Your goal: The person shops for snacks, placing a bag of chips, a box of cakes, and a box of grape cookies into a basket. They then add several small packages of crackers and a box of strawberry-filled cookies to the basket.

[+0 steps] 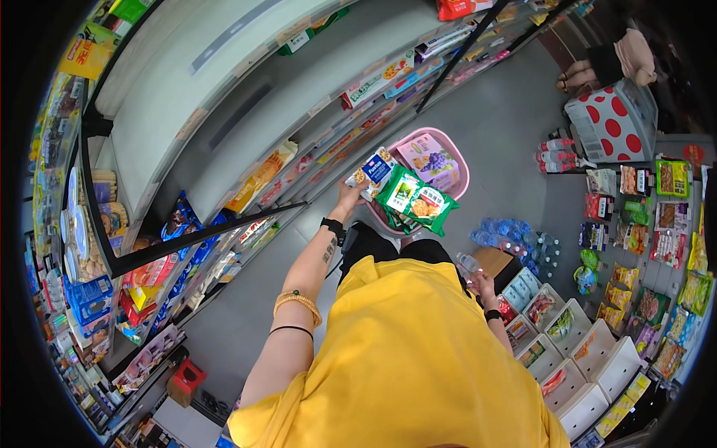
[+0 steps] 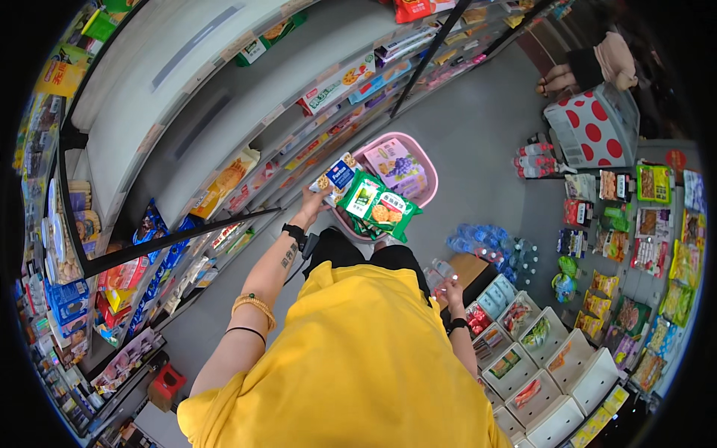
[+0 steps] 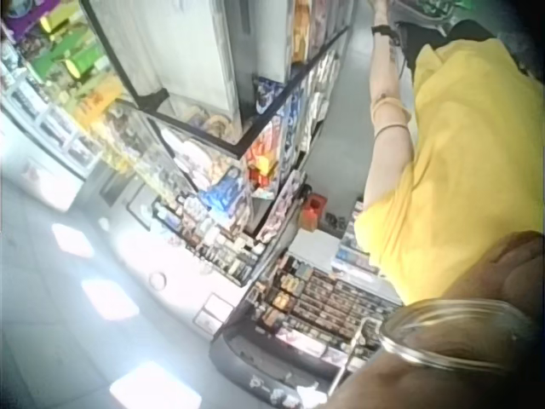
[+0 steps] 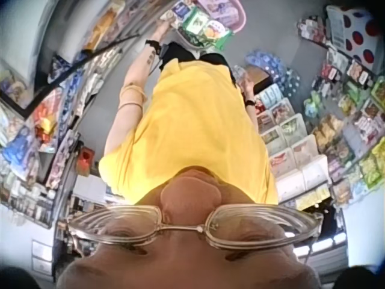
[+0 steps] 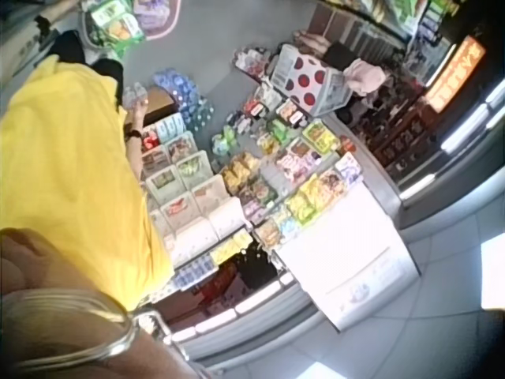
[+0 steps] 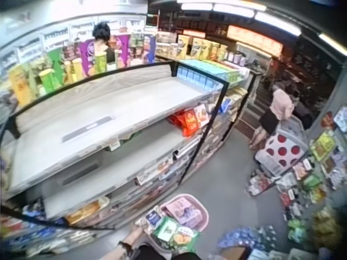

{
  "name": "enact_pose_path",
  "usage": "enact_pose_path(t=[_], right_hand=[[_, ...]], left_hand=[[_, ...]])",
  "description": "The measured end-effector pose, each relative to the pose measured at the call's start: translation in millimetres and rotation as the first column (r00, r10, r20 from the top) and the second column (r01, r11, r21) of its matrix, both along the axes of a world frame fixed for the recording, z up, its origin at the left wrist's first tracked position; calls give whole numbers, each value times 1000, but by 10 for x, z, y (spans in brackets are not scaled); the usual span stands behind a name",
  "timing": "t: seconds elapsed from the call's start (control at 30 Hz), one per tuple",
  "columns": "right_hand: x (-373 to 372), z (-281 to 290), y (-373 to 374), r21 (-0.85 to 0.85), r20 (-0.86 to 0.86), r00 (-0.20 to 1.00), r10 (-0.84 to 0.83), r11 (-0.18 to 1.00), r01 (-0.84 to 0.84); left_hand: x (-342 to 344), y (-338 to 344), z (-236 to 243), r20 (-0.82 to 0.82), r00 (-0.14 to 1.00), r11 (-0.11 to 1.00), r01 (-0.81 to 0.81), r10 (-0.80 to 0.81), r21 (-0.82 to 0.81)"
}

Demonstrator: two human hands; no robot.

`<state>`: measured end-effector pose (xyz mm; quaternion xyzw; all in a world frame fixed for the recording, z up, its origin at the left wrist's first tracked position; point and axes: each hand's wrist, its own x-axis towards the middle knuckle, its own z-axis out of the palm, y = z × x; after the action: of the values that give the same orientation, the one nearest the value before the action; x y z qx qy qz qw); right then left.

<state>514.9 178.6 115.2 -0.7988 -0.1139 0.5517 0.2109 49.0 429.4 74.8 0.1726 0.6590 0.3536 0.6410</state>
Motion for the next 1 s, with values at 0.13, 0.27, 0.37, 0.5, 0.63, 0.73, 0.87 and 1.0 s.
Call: enact_pose_path(t=[0.13,0.27,0.37,0.5,0.63,0.73,0.87,1.0], right_hand=[[-47,-62,-239,27,-50,989,-140,990,141],[-45,-139,-455,29,-52,992,-115,993,117],[-109,-149,-465,46,-44,991,-125,991,128],[-11,-363,-555,100,-64,992,-113,988,119],[-32,-369,-419,66,-34,993,-116,991,118],[-83,-318,-301,76,-103,989,-104,991,112],[-53,-480,-215,99,-175,978,-110,987,128],[-191,-449,10,0,-106,994,-16,1000,16]], left_hand=[[4,67,-165,119,992,998,25,-30,49],[88,141,-168,136,990,999,45,-44,-4],[1,142,-363,-41,997,995,63,-66,-71],[-22,233,-208,-35,980,977,192,-196,-92],[-54,158,-13,-35,998,989,56,-61,-140],[-274,-40,-297,-59,995,989,67,-75,-132],[-707,-530,-836,-109,990,983,72,-91,-167],[-1307,-1290,-1338,-534,805,963,173,-259,-206]])
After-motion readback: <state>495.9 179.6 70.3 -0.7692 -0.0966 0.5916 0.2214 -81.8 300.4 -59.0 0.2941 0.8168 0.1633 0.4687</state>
